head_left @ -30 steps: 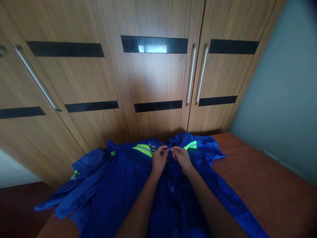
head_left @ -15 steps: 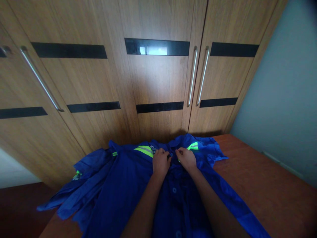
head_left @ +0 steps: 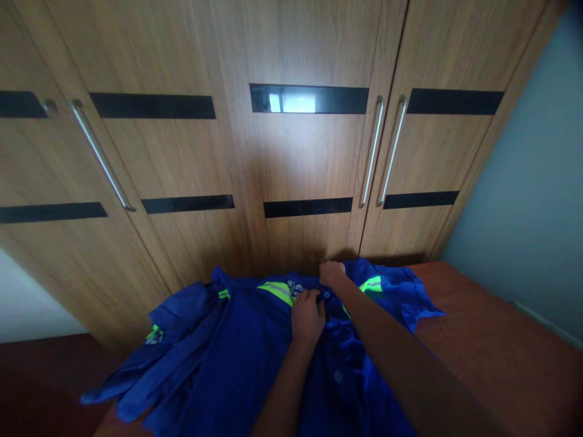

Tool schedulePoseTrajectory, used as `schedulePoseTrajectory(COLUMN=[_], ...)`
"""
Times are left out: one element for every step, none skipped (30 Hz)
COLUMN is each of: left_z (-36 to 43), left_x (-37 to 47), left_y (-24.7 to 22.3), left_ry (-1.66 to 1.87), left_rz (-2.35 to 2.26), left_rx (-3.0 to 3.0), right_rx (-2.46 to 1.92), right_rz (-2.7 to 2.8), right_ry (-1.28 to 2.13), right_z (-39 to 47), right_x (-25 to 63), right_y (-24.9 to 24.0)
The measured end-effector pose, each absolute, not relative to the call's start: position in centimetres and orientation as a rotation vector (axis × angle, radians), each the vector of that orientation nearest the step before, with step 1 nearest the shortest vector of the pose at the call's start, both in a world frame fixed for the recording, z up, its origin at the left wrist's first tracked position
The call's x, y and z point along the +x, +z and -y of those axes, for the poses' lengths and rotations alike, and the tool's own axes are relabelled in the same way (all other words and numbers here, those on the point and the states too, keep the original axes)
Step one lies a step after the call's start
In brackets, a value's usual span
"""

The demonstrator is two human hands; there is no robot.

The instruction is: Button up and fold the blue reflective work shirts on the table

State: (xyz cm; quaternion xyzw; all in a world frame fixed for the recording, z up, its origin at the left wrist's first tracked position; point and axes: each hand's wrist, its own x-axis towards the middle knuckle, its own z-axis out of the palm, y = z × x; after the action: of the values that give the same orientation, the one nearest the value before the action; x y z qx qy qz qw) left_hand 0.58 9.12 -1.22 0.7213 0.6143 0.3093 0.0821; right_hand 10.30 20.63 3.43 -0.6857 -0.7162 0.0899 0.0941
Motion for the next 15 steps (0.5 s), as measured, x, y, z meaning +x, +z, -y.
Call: schedulePoseTrajectory(left_z=[-9.2, -9.3, -9.4, -9.5, -9.6, -9.8, -9.9, -10.0, -10.1, -10.1, -10.1, -10.1, -10.1, -10.1, -10.3], left_x=[0.5, 0.4, 0.4, 0.3, 0.2, 0.2, 0.1, 0.0, -0.1, -0.2, -0.3, -0.4, -0.4, -0.3, -0.2], left_y=[-1.3, -1.4, -1.5, -1.6, -1.6, -1.6, -1.4, -1.2, -0.9, -0.4, 0.2, 0.9, 1.6, 2.4, 3.1], left_ry=[0.934, 0.943, 0.951, 0.96, 0.971, 0.986, 1.004, 1.025, 1.047, 1.068, 1.088, 1.106, 1.122, 1.133, 1.134], left_rz=[-1.841, -1.846, -1.851, -1.854, -1.857, -1.859, -1.861, -1.865, -1.87, -1.879, -1.891, -1.906, -1.922, -1.939, -1.957], left_rx=[2.127, 2.099, 2.07, 2.041, 2.013, 1.986, 1.961, 1.939, 1.923, 1.913, 1.909, 1.911, 1.92, 1.934, 1.952], right_rx=[-2.043, -2.046, -2.042, -2.029, -2.01, -1.985, -1.954, -1.919, -1.884, -1.853, -1.816, -1.768, -1.71, -1.64, -1.582], right_rz=[2.106, 2.081, 2.051, 2.015, 1.975, 1.932, 1.89, 1.852, 1.823, 1.802, 1.782, 1.76, 1.733, 1.704, 1.685], right_ry=[0.298, 0.331, 0.357, 0.363, 0.355, 0.335, 0.311, 0.285, 0.262, 0.243, 0.228, 0.217, 0.211, 0.213, 0.224], right_z=[-20.8, -20.9, -20.9, -20.7, -20.3, -19.8, -19.0, -18.1, -17.0, -15.8, -14.5, -13.1, -11.7, -10.4, -9.2], right_x=[11.0, 11.8, 12.7, 13.7, 14.6, 15.5, 16.2, 16.9, 17.5, 17.9, 18.3, 18.5, 18.7, 18.8, 18.8], right_y=[3.2, 3.1, 3.0, 3.0, 3.0, 3.1, 3.1, 3.2, 3.2, 3.2, 3.2, 3.1, 2.9, 2.7, 2.4])
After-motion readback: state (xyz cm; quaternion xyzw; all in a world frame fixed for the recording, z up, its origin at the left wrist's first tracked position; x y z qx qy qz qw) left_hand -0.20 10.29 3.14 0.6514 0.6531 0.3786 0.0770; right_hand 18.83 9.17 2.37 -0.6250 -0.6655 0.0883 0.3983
